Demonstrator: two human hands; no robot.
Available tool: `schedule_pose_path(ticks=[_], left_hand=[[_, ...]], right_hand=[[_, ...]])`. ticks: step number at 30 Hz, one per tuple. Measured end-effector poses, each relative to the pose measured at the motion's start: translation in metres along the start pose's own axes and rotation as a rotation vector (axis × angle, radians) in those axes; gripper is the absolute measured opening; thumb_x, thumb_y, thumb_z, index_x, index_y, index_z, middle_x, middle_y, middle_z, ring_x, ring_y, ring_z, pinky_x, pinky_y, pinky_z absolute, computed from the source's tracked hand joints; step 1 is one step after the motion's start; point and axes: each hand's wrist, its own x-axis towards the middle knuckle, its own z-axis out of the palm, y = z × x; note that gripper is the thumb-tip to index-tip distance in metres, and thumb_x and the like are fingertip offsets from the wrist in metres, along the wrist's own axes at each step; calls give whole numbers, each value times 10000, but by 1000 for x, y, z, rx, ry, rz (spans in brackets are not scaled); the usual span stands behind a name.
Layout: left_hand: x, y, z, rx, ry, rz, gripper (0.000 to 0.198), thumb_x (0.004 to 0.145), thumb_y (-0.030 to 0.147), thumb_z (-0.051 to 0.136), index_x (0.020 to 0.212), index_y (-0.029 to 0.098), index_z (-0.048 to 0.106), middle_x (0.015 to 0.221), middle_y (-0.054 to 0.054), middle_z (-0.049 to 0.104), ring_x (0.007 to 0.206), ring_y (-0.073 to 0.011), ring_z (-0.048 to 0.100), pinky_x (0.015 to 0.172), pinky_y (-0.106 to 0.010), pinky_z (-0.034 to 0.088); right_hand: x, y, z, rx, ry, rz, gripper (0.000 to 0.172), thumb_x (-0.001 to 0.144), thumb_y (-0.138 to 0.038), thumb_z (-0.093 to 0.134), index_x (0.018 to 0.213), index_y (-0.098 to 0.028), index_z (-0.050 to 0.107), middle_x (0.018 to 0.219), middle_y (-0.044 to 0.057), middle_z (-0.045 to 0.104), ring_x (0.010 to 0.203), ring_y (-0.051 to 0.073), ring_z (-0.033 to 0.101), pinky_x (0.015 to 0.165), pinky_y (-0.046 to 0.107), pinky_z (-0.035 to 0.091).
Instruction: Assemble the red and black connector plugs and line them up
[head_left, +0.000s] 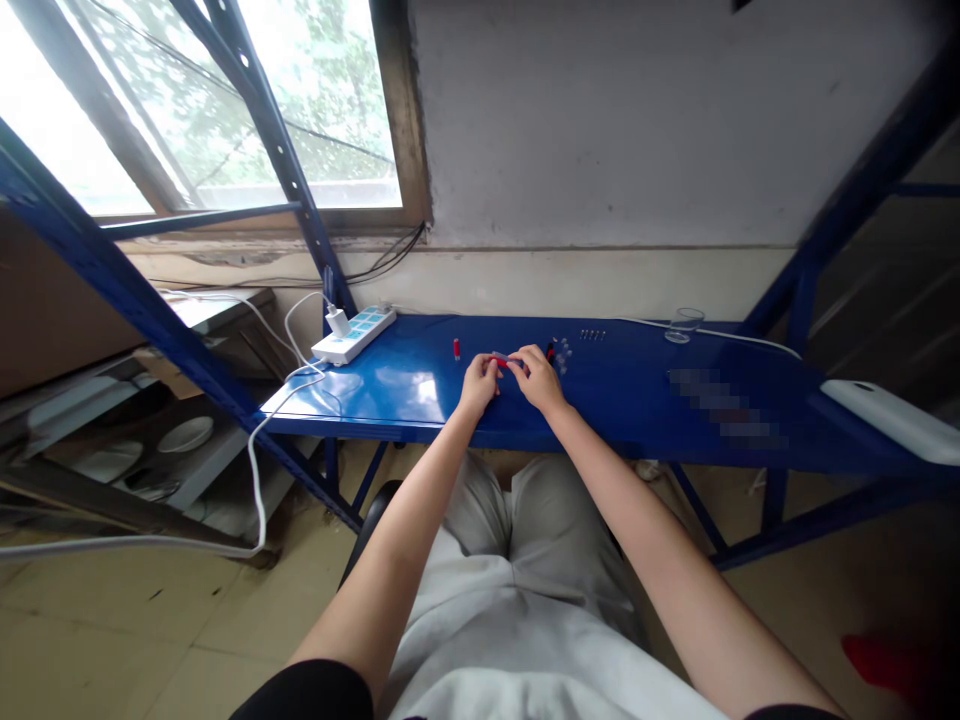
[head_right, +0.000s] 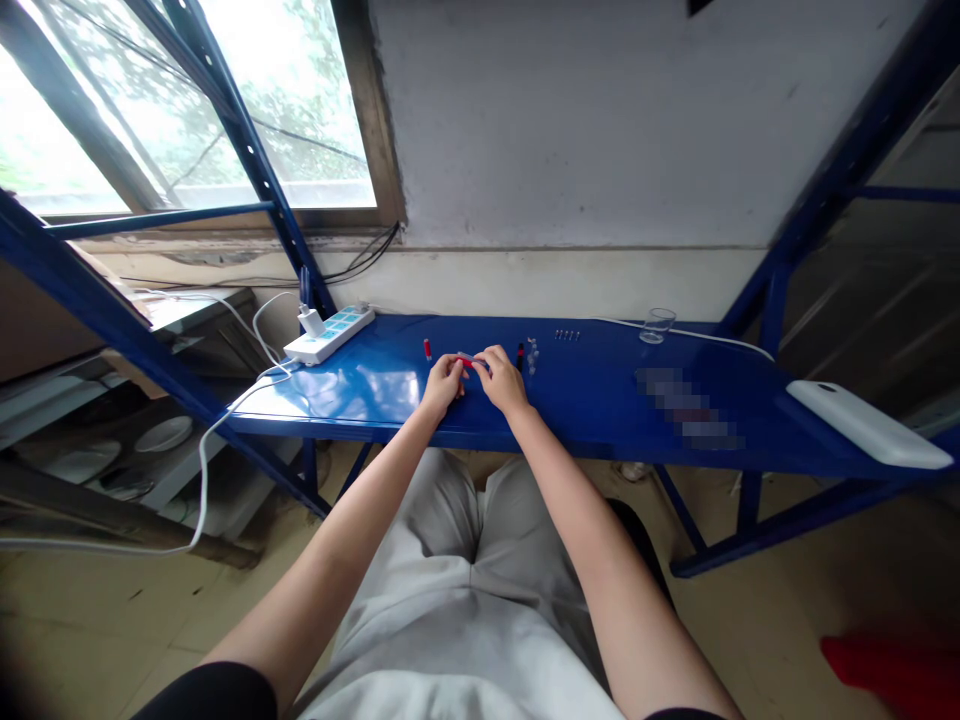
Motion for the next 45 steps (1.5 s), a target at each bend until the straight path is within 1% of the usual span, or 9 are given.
schedule_pose_path(ticks=[3, 7, 11, 16, 19, 25, 29, 35, 45], left_hand=[[-2, 2, 1, -6, -98, 17, 116, 836, 259, 479, 858, 149, 510, 674, 32, 541, 351, -13, 425, 342, -152, 309], [-4, 7, 0, -99, -106, -30, 120, 816, 253, 497, 867, 146, 511, 682, 26, 549, 347, -18, 432, 321, -158, 281], [-4, 10, 0, -150, -75, -41, 86, 802, 237, 501, 820, 155, 485, 643, 42, 521, 328, -24, 421, 307, -164, 265], [-4, 7, 0, -113, -65, -31, 155, 820, 315, 508, 805, 163, 483, 632, 50, 515, 333, -13, 400, 318, -155, 257], [-4, 7, 1, -106, -62, -27, 157, 819, 320, 512, 804, 165, 485, 621, 52, 513, 335, -14, 395, 324, -155, 260], [-7, 13, 1, -130, -81, -43, 92, 783, 244, 526, 767, 169, 475, 568, 70, 457, 321, -22, 377, 317, -165, 252], [-6, 12, 1, -141, -61, -39, 69, 797, 238, 492, 785, 178, 459, 556, 76, 457, 319, -24, 365, 321, -165, 246], [-3, 6, 0, -74, 10, -46, 80, 815, 233, 433, 753, 182, 440, 537, 72, 469, 308, -34, 360, 319, -171, 244], [0, 2, -1, -66, 19, -74, 75, 808, 233, 418, 753, 184, 433, 518, 69, 465, 299, -39, 358, 316, -168, 251]], right_hand=[[0, 0, 0, -18, -20, 2, 237, 872, -335, 439, 948, -195, 614, 975, 64, 547, 686, 130, 527, 666, 251, 425], [0, 2, 2, -4, -43, 10, 205, 861, -320, 458, 912, -193, 612, 931, 57, 556, 742, 143, 541, 651, 244, 414], [0, 5, 4, 22, -82, 10, 181, 842, -325, 486, 871, -190, 602, 849, 40, 552, 680, 135, 522, 619, 243, 398], [1, 7, 6, 62, -100, 11, 170, 834, -314, 480, 877, -192, 589, 766, 24, 540, 658, 139, 505, 612, 244, 389], [0, 8, 7, 67, -110, 15, 174, 829, -307, 475, 892, -190, 588, 770, 29, 554, 659, 144, 506, 615, 250, 390], [-1, 7, 6, 33, -158, 13, 165, 808, -283, 489, 887, -191, 601, 782, 33, 589, 644, 141, 507, 604, 248, 376], [-1, 5, 5, 13, -149, 11, 148, 805, -273, 489, 860, -199, 603, 770, 24, 594, 642, 135, 508, 601, 241, 370], [0, 3, 3, 7, -125, 29, 162, 808, -311, 492, 846, -194, 597, 728, 26, 580, 665, 150, 522, 615, 248, 388], [2, 1, 3, -44, -144, 35, 160, 804, -308, 505, 865, -195, 601, 740, 27, 601, 666, 150, 531, 615, 247, 389]])
